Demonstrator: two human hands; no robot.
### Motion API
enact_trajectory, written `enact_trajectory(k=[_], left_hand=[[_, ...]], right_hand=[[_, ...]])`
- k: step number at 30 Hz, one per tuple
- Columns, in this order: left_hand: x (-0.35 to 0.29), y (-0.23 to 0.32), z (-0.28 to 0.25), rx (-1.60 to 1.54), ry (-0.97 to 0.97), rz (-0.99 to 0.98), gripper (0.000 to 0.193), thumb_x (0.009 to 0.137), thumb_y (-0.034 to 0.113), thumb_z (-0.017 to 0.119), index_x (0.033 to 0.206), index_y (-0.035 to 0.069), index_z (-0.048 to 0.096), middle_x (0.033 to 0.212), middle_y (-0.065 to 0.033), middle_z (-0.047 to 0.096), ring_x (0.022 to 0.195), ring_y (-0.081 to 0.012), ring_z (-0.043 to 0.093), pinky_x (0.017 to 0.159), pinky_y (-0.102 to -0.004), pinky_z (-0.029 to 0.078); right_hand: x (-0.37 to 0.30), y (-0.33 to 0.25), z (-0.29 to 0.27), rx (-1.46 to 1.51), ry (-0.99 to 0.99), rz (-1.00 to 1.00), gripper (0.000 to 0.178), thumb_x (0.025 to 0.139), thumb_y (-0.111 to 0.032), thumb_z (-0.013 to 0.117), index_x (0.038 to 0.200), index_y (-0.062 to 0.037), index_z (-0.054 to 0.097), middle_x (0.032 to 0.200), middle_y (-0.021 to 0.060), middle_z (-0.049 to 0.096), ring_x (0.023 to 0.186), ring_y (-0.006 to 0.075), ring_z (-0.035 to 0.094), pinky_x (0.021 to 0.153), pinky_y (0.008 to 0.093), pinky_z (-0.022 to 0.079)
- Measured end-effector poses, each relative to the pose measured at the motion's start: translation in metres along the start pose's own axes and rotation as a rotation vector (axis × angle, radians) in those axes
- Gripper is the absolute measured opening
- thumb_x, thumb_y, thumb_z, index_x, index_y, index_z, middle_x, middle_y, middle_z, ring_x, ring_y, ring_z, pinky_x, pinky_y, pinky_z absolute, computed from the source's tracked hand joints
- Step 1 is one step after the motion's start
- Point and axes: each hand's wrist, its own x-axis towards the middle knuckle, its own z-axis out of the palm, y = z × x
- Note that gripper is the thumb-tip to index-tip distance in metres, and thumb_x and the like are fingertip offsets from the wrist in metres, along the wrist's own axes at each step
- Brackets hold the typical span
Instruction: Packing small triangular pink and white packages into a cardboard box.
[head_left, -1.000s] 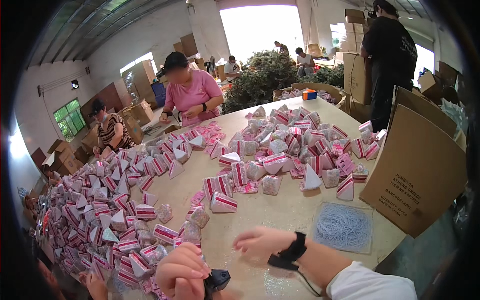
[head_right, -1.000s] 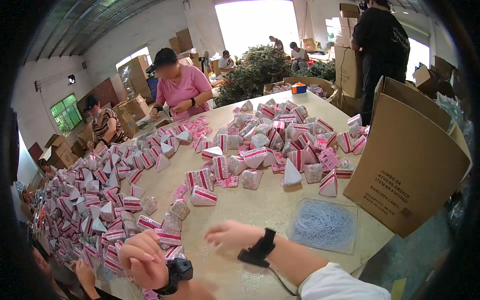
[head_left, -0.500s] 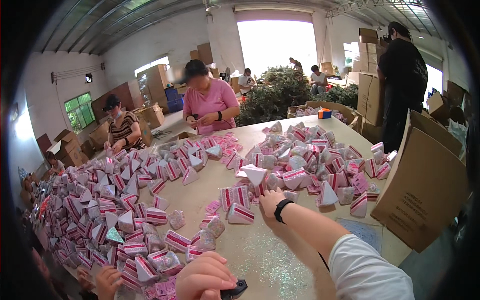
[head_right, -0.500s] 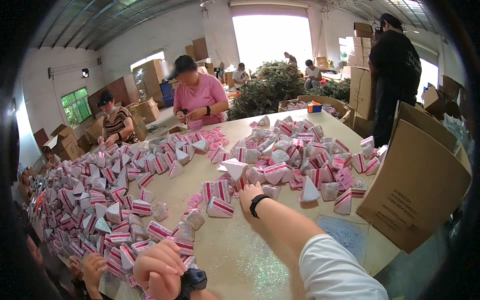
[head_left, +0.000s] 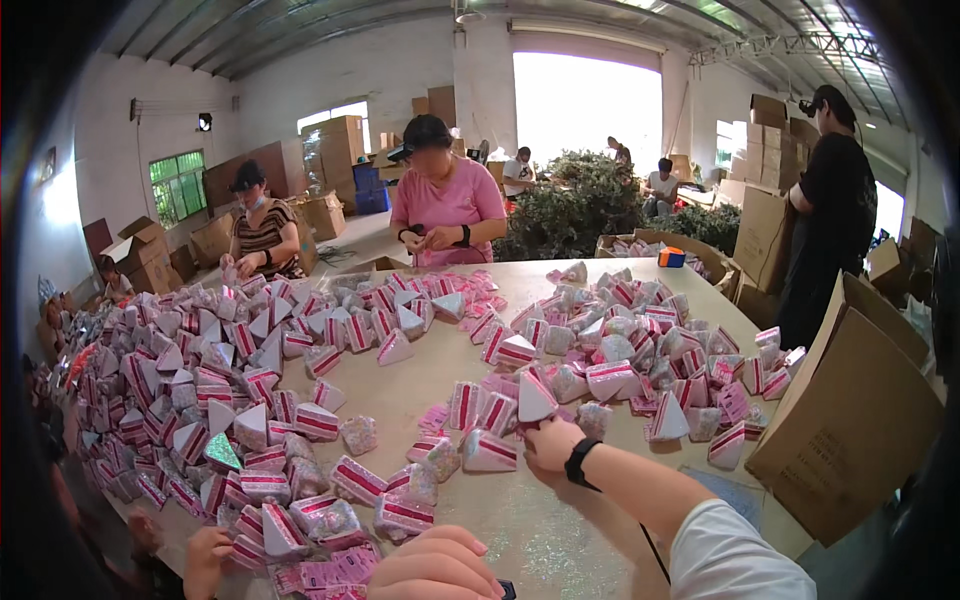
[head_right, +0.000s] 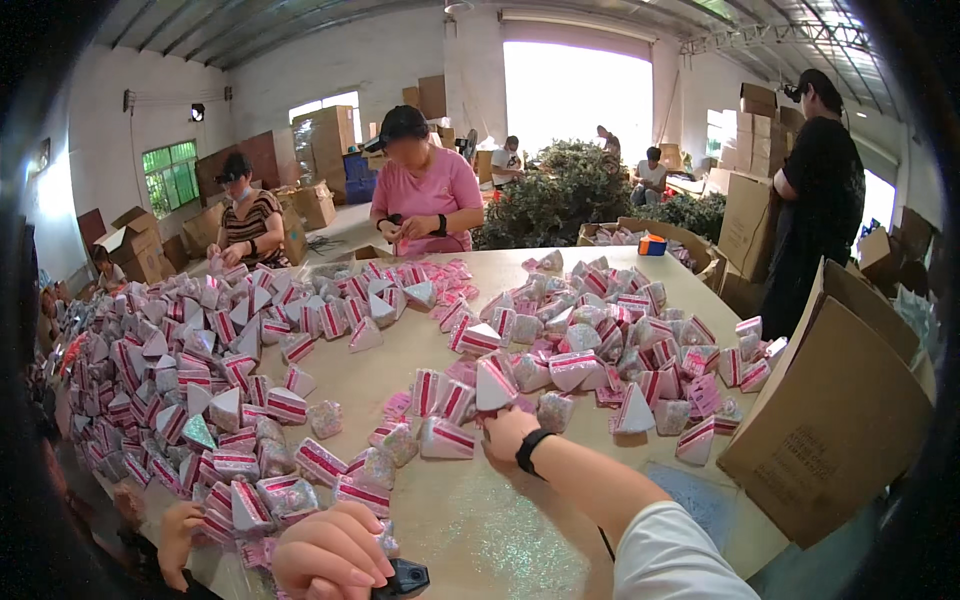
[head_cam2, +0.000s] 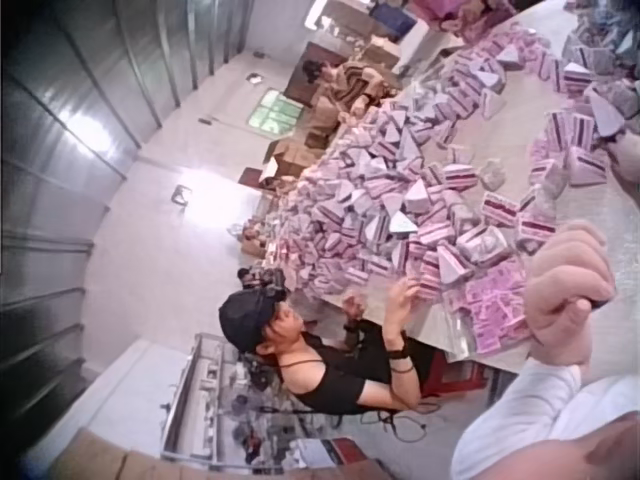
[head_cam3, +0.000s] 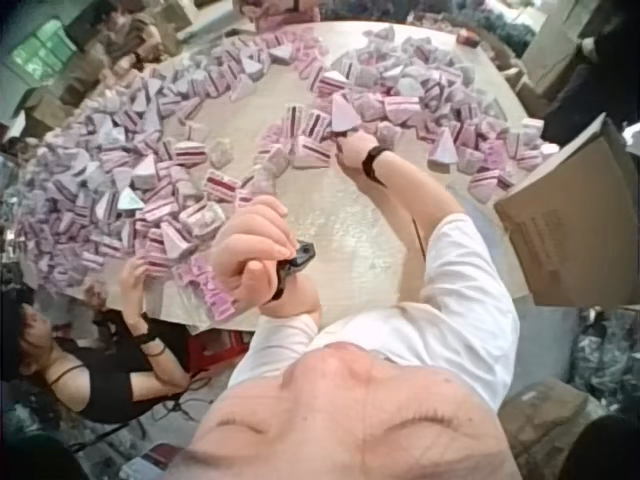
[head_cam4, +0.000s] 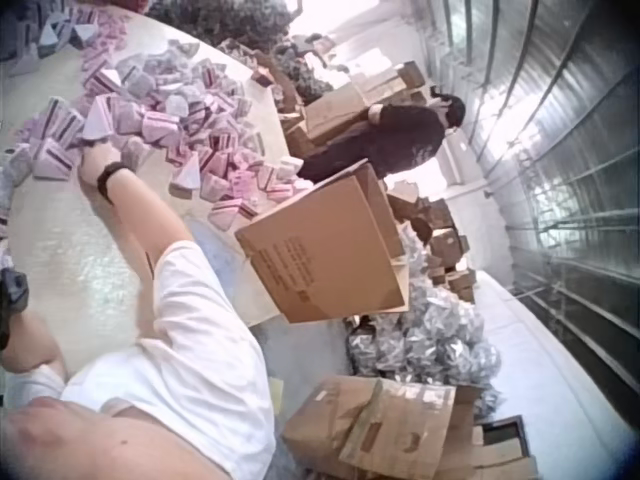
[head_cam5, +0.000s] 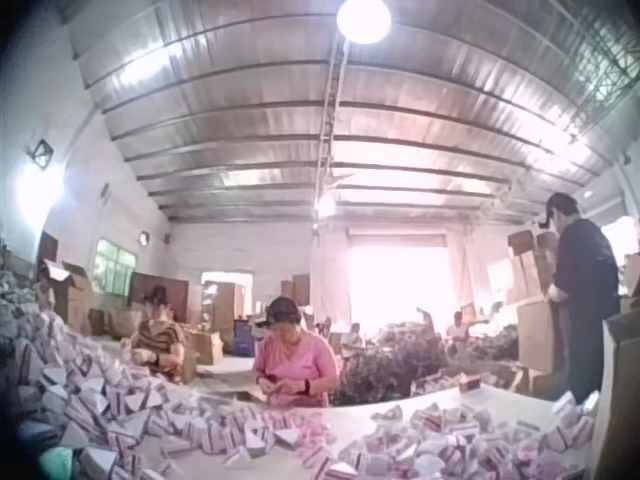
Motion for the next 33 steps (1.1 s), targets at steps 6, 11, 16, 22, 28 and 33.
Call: enact_trajectory(k=[6,11,16,22,28,33], left_hand=[[0.0,-0.006,0.009,-0.002,0.075,-0.038,0.03,0.09,0.024,0.049,0.075,0.0,0.057,0.059,-0.0104,0.055,0.05,-0.0196,0.051,0.062,-0.0352,0.04],[-0.003,-0.005,0.019,0.0,0.048,-0.061,0.031,0.09,0.027,0.05,0.073,0.001,0.057,0.06,-0.01,0.055,0.05,-0.019,0.051,0.062,-0.0342,0.041],[-0.011,-0.03,0.018,0.007,0.041,-0.142,0.031,0.091,0.025,0.048,0.073,0.002,0.056,0.059,-0.0084,0.056,0.051,-0.0159,0.053,0.066,-0.0316,0.041],[-0.019,-0.085,0.011,0.302,-0.106,-0.718,0.03,0.08,0.014,0.058,0.104,-0.005,0.054,0.094,-0.0129,0.06,0.085,-0.027,0.057,0.079,-0.0365,0.043],[-0.032,-0.118,0.036,0.585,-0.542,-0.606,0.086,0.068,0.014,0.072,0.137,-0.002,0.024,0.135,-0.0219,0.031,0.128,-0.0346,0.032,0.104,-0.0388,0.031],[-0.035,-0.129,0.041,0.555,-0.429,-0.439,0.059,0.076,0.013,0.065,0.128,0.003,0.04,0.127,-0.0238,0.04,0.116,-0.0415,0.043,0.096,-0.0426,0.04]], right_hand=[[-0.041,0.004,0.016,-0.117,0.069,-0.178,0.019,0.082,-0.012,0.047,0.091,-0.0039,0.062,0.093,0.0181,0.064,0.084,0.0304,0.063,0.07,0.037,0.052],[-0.051,0.002,0.019,-0.124,0.152,-0.21,0.016,0.08,-0.013,0.049,0.078,-0.0044,0.063,0.077,0.014,0.065,0.075,0.0282,0.066,0.065,0.0385,0.052],[-0.047,0.018,0.008,-0.009,0.23,-0.196,0.017,0.078,-0.018,0.053,0.068,-0.0072,0.06,0.071,0.0097,0.064,0.07,0.0273,0.065,0.063,0.0386,0.051],[-0.07,0.026,-0.058,0.76,0.115,-0.091,0.02,0.081,-0.01,0.054,0.095,-0.002,0.066,0.086,0.0081,0.068,0.076,0.0187,0.063,0.07,0.0301,0.049],[-0.103,0.004,-0.111,1.07,0.133,-0.059,0.019,0.083,-0.007,0.053,0.095,0.0009,0.065,0.077,0.0058,0.064,0.069,0.0111,0.058,0.064,0.0258,0.047],[-0.102,-0.011,-0.101,1.646,-0.111,-0.054,0.018,0.086,-0.009,0.051,0.099,0.0002,0.059,0.086,0.0049,0.063,0.075,0.0133,0.06,0.065,0.0254,0.05]])
